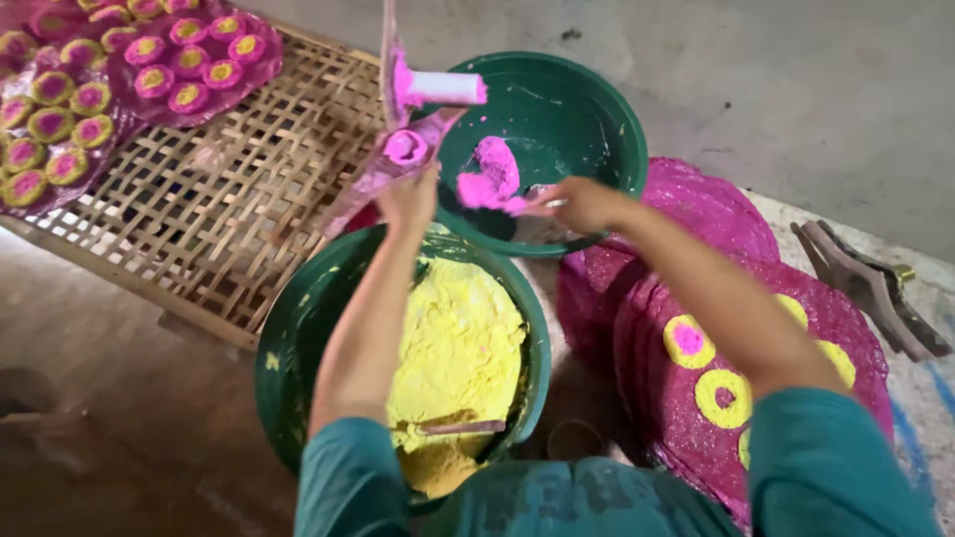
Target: The person scoops yellow paste into a circular mold and presses it onto a pink glittery surface to form yellow rings. They then scoop pink paste and press it into the center of each yellow ring using the same mold. The finished pieces are arranged on a pink tray.
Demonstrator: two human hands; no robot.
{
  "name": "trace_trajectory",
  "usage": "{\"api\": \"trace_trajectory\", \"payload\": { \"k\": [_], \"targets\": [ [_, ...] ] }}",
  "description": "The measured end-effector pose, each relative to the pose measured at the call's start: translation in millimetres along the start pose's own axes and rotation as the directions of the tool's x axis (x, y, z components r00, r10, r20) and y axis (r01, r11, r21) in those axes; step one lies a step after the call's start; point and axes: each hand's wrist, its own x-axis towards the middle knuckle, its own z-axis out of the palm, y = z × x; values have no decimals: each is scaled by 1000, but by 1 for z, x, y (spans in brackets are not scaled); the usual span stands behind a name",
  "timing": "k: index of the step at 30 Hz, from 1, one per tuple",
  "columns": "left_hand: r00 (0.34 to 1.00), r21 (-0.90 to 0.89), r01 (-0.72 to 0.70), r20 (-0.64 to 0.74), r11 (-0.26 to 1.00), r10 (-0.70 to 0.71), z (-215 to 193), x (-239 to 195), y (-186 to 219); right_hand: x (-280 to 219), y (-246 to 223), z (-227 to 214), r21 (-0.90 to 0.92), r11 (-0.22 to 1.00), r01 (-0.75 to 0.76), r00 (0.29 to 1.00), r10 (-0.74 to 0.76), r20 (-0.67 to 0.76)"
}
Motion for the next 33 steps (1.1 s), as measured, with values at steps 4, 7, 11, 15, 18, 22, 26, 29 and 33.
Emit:
{"api": "trace_trajectory", "payload": {
  "k": [4, 7, 11, 15, 18, 22, 26, 29, 33],
  "targets": [
    [961, -86, -217, -195, 973, 197, -89, -37, 32, -127, -14, -53, 161, 983, -89, 995, 95, -30],
    [949, -105, -299, -142, 949, 283, -124, -82, 83, -176, -47, -65, 235, 966, 109, 988, -132, 84],
    [900, -117, -429, 22, 896, 435, -139, -133, 126, -211, -103, -61, -109, 779, 618, 784, -600, 161],
    [811, -156, -573, 34, 804, 584, -137, -173, 131, -223, -142, -6, -881, 473, -25, 998, -42, -51],
    [818, -107, -458, 337, 883, 465, -137, -198, 122, -233, -160, 73, -988, 56, 142, 876, -472, 99],
    [837, -22, -439, 352, 898, 418, -156, -221, 109, -272, -191, 78, -939, 187, 289, 776, -620, 116],
    [920, -12, -269, 294, 963, 261, -187, -207, 109, -319, -208, 39, -949, 282, 141, 858, -512, -24],
    [870, 31, -369, 363, 929, 334, -180, -208, 121, -302, -206, 62, -959, 201, 199, 842, -536, 62],
    [866, -3, -439, 265, 899, 424, -168, -225, 123, -271, -204, 111, -979, 46, 197, 833, -534, 143]
  ]
}}
